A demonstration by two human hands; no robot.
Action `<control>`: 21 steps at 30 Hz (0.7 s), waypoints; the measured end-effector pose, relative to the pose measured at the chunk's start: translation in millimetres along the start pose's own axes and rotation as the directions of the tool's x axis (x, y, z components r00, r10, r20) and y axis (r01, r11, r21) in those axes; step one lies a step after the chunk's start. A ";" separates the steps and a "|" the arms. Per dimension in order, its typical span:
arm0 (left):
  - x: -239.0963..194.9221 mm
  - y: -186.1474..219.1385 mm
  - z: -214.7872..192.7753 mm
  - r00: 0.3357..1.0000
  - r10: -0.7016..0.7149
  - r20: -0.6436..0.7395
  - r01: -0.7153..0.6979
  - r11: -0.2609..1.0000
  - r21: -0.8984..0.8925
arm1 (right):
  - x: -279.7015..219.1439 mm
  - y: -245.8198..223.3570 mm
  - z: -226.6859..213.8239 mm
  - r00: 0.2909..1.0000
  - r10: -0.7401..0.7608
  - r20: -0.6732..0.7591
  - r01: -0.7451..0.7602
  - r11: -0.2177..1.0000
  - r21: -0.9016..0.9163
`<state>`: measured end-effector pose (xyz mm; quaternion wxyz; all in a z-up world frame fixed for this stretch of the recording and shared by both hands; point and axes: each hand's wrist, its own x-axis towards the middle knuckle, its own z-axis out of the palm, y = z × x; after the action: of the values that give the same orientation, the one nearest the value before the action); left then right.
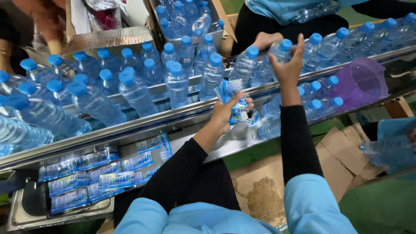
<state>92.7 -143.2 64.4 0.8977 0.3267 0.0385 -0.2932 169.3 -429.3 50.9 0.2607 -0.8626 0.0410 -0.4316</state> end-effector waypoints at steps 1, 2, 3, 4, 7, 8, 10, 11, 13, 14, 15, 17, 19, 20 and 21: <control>0.1 1.4 1.9 1.000 0.000 -0.001 0.000 1.000 0.002 | -5.3 2.0 2.1 1.000 0.002 -0.001 -0.002 1.000 0.001; -0.1 2.9 3.7 0.999 -0.031 -0.026 0.031 1.000 0.000 | -10.6 3.9 4.1 0.992 0.118 0.034 -0.118 0.993 -0.006; -1.2 3.1 5.8 0.996 -0.068 -0.051 0.068 0.998 -0.001 | -18.2 6.3 3.9 0.969 0.237 0.067 -0.236 0.971 -0.020; -3.1 -0.4 10.2 0.996 -0.073 -0.052 0.073 0.997 0.002 | -26.4 -5.0 -1.7 0.968 0.243 0.066 -0.242 0.970 -0.022; 8.4 -9.2 11.3 0.985 0.104 -0.140 -0.097 0.994 0.060 | -38.0 -68.7 -28.1 0.965 0.201 -0.166 -0.182 0.976 0.123; 19.3 -14.4 1.3 0.975 0.142 -0.170 -0.120 0.984 0.132 | -42.0 -109.7 -45.0 0.985 0.173 -0.023 -0.165 0.966 0.200; 32.5 -21.9 -10.2 0.963 0.174 -0.206 -0.132 0.970 0.205 | -60.5 -139.7 -52.7 0.983 0.134 0.126 -0.164 0.947 0.276; 34.9 -26.0 -10.7 0.965 0.178 -0.195 -0.136 0.968 0.209 | -75.1 -128.1 -45.5 0.961 0.129 0.244 -0.213 0.908 0.360; 30.2 -31.8 -8.2 0.967 0.173 -0.189 -0.133 0.969 0.208 | -87.5 -114.8 -39.0 0.924 0.118 0.364 -0.278 0.860 0.428; 23.1 -32.9 -4.6 0.967 0.162 -0.194 -0.121 0.970 0.210 | -84.6 -113.4 -39.6 0.869 0.315 0.381 -0.492 0.627 0.604; 22.0 -29.0 0.3 0.967 0.165 -0.192 -0.123 0.969 0.214 | -74.8 -111.2 -35.7 0.769 0.469 0.434 -0.605 0.314 0.732; 29.9 -42.1 -16.5 0.970 0.163 -0.179 -0.120 0.966 0.230 | -62.3 -124.4 -26.5 0.849 0.394 0.353 -0.509 0.426 0.748; 20.6 -41.2 -18.5 0.973 0.157 -0.171 -0.112 0.963 0.246 | -46.5 -135.0 -12.2 0.910 0.309 0.275 -0.404 0.522 0.751; 8.0 -34.2 -11.9 0.975 0.129 -0.179 -0.097 0.979 0.181 | -36.9 -138.3 -2.6 0.950 0.147 0.275 -0.306 0.610 0.731; -2.7 -24.8 -4.2 0.978 0.104 -0.180 -0.084 0.990 0.117 | -24.3 -142.3 8.0 0.961 -0.025 0.275 -0.187 0.677 0.712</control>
<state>77.4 -154.6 47.8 0.8840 0.4023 0.0903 -0.2203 138.3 -296.4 98.5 0.6055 -0.7327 -0.1311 -0.2818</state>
